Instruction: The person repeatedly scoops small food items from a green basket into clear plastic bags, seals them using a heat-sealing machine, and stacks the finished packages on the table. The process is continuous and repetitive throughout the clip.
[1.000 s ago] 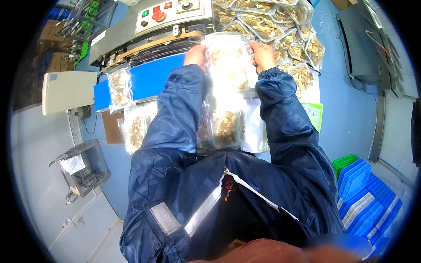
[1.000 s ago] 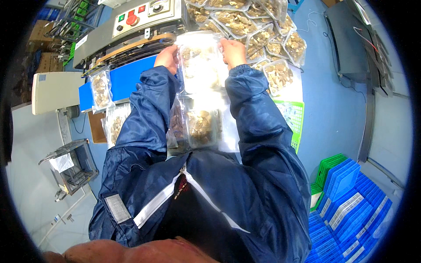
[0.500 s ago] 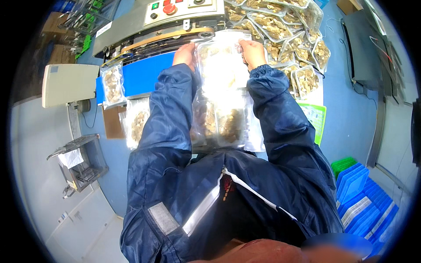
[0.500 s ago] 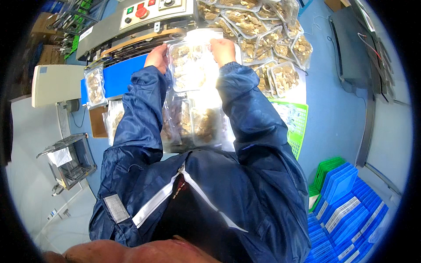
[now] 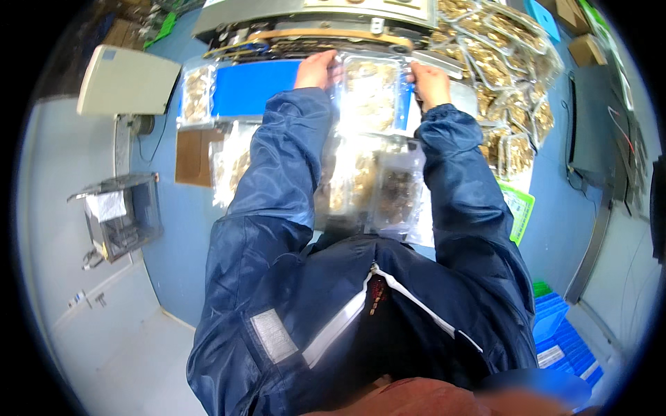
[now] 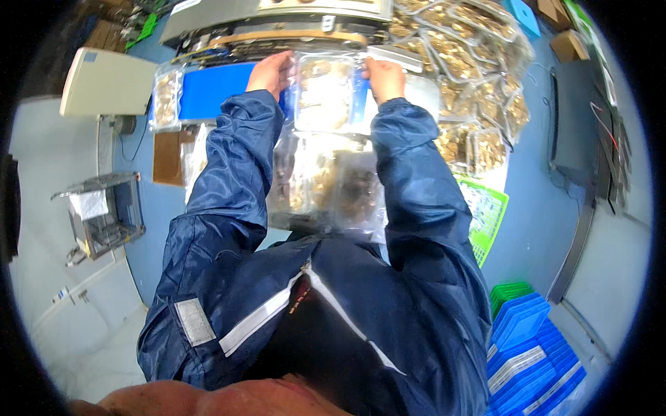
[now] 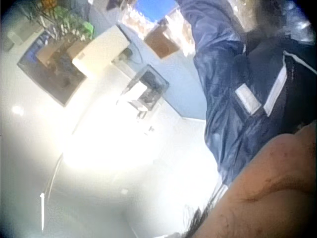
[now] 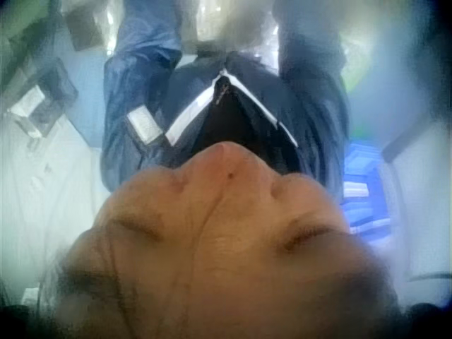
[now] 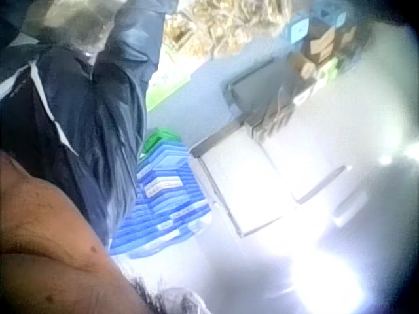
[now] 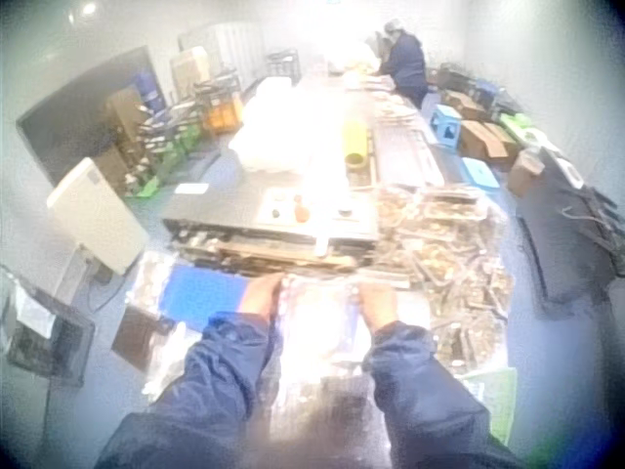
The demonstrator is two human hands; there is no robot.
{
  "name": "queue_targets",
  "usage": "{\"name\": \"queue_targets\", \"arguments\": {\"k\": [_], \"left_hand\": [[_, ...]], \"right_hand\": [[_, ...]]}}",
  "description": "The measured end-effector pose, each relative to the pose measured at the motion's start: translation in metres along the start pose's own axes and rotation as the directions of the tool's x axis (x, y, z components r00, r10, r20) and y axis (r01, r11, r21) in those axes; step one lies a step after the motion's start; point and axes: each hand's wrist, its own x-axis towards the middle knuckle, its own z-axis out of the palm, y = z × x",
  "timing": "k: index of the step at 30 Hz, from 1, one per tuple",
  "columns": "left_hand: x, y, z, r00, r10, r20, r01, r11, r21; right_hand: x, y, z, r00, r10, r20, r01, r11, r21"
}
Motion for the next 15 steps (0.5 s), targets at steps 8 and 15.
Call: {"name": "queue_targets", "arguments": {"k": [8,15], "left_hand": [[-0.135,-0.01,-0.207,0.739,0.612,-0.28,-0.238,0.627,0.742],[-0.188,-0.077,-0.201,0.762,0.581,-0.285,0.013,0.427,0.904]], "right_hand": [[-0.146,-0.022,0.054,0.843,-0.236,0.484,0.269,0.963,0.001],[-0.21,0.029,0.177,0.642,0.301,0.705,-0.433,0.901,0.009]]}}
